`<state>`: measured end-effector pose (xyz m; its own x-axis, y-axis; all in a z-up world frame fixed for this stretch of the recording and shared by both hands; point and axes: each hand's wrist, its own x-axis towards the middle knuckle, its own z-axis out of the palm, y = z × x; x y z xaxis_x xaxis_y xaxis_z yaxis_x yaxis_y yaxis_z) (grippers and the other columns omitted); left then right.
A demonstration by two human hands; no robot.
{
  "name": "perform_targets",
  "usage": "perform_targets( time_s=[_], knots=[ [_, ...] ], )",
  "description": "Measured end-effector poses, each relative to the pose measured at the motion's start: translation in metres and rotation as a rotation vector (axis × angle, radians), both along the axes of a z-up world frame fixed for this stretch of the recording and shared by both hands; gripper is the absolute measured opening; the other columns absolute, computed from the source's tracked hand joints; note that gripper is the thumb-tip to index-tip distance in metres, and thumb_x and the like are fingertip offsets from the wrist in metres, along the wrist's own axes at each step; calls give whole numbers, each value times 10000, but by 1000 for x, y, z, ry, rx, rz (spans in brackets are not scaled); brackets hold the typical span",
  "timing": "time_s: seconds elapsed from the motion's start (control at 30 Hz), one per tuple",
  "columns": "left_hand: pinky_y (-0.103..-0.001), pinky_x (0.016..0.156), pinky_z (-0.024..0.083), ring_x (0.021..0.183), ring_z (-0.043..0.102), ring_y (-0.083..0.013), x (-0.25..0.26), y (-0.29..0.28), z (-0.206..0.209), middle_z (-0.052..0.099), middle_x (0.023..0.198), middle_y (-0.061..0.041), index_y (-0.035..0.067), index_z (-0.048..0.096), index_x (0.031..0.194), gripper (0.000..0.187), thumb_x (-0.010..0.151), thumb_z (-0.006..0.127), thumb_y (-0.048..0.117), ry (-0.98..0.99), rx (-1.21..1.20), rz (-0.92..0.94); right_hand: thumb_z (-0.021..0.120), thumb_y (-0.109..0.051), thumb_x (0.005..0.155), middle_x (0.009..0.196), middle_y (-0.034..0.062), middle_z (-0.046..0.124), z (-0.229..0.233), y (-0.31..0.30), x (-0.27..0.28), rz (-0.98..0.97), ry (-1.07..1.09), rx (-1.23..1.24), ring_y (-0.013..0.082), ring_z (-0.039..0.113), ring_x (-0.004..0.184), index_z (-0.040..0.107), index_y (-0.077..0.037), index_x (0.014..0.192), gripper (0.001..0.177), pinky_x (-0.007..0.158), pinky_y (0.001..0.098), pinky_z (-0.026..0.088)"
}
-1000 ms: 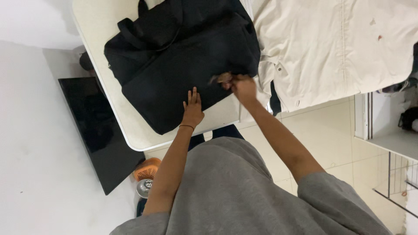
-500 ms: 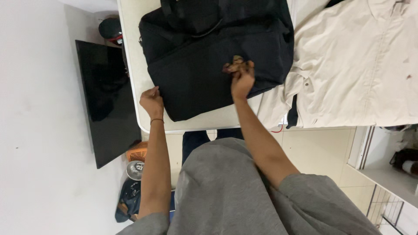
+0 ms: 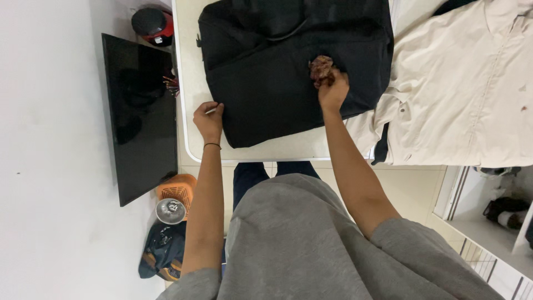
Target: The person wipes a black Nike duffel bag with a small cloth on a white table, then places the bag into a closet shelf. They also move two small bottles onto a shelf and continue wiping the bag's exterior.
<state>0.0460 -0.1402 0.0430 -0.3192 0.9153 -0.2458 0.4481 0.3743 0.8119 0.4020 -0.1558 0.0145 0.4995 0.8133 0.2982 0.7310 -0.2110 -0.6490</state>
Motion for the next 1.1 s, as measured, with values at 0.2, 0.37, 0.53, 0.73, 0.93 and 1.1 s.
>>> perform_targets(
  time_s=[0.2,0.37,0.53,0.73,0.93,1.1],
  knots=[
    [-307,739,583,762,740,-204,4,-3,-12,776,877,-137,-29,765,913,151,854,817,100,-88,-22,81,707,55,765,894,165,716,24,-18,-161,484,267,-161,340,691,924,735,-11,811,85,881,440,559],
    [-285,758,578,800,712,-163,-8,-2,-16,768,866,-95,-20,766,912,122,854,814,76,-327,-101,138,710,3,813,1026,146,719,61,-19,-197,874,329,-447,303,706,933,767,-42,978,180,848,397,557],
    [-269,692,552,761,676,-138,-10,-3,-27,742,867,-61,-14,737,998,198,849,826,81,-358,-138,182,683,80,801,1002,181,639,55,55,-126,358,282,-69,343,693,882,691,-26,1089,307,769,412,566],
    [-255,549,469,641,595,-129,-15,2,-46,717,827,-66,-33,750,1000,204,834,830,54,-464,-178,268,659,30,825,1037,167,654,31,-16,-211,653,16,-196,376,692,885,725,-35,1060,252,798,464,575],
    [-254,579,470,667,589,-126,-18,-5,-55,708,833,-86,-51,757,990,208,824,842,42,-509,-159,271,765,-26,807,1035,152,697,58,1,-189,872,233,-498,318,699,957,755,-39,1004,198,879,403,551],
    [-234,703,542,775,680,-137,-16,-6,-54,761,909,-93,-37,770,1039,243,828,840,60,-426,-155,270,718,-29,842,1209,231,596,67,69,-157,487,140,-99,403,616,1096,701,28,1142,306,947,436,516]
  ],
)
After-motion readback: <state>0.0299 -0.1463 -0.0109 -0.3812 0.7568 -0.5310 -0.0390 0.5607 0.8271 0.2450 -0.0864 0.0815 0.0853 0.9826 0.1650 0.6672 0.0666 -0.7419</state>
